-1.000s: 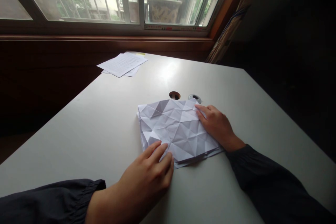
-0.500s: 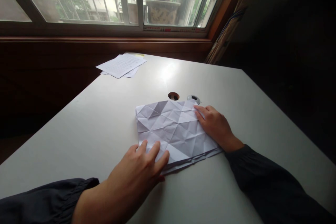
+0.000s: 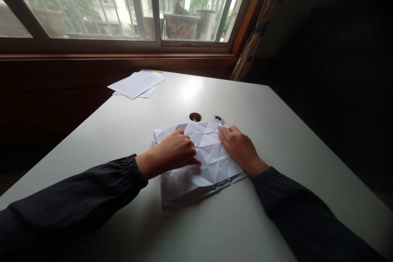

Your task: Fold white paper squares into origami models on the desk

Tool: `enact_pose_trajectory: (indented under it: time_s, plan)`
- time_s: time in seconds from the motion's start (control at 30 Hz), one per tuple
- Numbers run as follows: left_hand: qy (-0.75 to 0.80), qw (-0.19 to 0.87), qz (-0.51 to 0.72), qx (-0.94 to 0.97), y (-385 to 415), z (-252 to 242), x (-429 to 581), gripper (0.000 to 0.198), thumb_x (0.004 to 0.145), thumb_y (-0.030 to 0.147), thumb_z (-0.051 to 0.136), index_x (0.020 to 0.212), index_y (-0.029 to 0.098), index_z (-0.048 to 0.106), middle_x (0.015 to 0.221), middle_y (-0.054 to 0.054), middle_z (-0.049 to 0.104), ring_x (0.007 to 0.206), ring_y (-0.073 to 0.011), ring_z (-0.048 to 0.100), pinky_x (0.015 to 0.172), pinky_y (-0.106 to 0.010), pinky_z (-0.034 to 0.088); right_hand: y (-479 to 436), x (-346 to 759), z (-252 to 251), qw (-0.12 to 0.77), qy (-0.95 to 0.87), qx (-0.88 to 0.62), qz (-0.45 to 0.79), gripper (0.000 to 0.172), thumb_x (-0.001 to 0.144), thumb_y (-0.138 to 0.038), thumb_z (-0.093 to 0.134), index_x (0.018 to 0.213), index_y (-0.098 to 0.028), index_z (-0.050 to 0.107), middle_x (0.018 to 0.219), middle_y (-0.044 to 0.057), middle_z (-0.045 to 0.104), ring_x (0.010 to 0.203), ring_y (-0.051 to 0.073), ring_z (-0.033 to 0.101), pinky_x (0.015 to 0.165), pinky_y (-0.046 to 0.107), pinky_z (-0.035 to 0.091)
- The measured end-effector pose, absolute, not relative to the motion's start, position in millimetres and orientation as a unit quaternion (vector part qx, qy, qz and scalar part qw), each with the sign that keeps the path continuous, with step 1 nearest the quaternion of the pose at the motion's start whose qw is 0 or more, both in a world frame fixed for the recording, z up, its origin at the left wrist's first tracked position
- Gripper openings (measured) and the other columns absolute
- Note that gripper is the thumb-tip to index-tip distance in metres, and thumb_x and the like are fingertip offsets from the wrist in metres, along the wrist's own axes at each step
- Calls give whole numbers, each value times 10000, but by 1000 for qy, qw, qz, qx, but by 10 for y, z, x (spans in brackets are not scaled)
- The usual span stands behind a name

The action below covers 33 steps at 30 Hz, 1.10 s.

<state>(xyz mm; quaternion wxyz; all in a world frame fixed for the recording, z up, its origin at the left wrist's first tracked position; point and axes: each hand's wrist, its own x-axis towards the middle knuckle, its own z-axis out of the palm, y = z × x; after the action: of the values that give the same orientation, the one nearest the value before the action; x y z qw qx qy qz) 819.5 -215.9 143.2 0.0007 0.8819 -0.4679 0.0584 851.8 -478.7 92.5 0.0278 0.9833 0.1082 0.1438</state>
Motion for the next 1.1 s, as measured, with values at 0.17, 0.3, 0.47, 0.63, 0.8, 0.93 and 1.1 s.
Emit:
enact_pose_trajectory:
  time_s: [0.17,0.3,0.47,0.63,0.8,0.93,1.1]
  plan:
    - [-529,20,102,842,-2245,1335,8181,328,987,418,558,881,148,710,947,-91,687,1009,-234,600,966,-413,433,-4841,8513,939,26,104,986,129,389,1054,-389,406,1369,-276,603,1081,94,665,806,198,677,678,268,448]
    - [-547,77,104,827,-2194,1252,8154,313,1020,305,498,1276,179,625,1393,-127,575,1311,-252,506,1142,-468,371,-4874,8520,943,17,103,986,127,384,1054,-388,419,1375,-277,597,1090,93,666,815,198,683,699,268,460]
    - [-536,145,55,830,-2161,1095,8195,383,1040,299,448,1406,270,558,1449,-71,581,1368,-231,514,1200,-481,341,-4890,8531,928,1,112,985,130,375,1052,-386,433,1368,-284,606,1063,85,672,812,205,686,713,279,473]
    - [-541,158,1,826,-2084,1063,8242,532,1001,456,501,1515,333,447,1588,-40,445,1471,-282,409,1249,-520,254,-4975,8583,960,-12,118,984,135,357,1048,-364,440,1340,-296,634,1034,74,679,805,218,683,708,305,501]
    - [-539,157,-31,827,-1989,1106,8245,735,929,672,511,1578,375,330,1650,-30,319,1529,-355,274,1267,-591,58,-4915,8532,1192,-9,155,973,172,329,1019,-284,479,1261,-206,687,1140,140,686,1001,309,659,841,424,546]
    - [-538,160,-28,827,-1955,1065,8260,674,909,696,526,1523,441,414,1627,-5,375,1525,-411,250,1207,-691,-93,-4432,8201,1356,-77,305,930,191,401,1014,-308,499,1360,-141,612,1356,175,622,1319,360,514,1134,543,401]
    - [-515,177,-19,839,-1935,885,8294,811,887,673,572,1586,340,329,1598,-43,429,1519,-413,261,1254,-626,-53,-3774,7906,1256,-161,481,858,79,731,981,-571,521,1507,-71,433,1556,231,439,1508,403,280,1250,585,211]
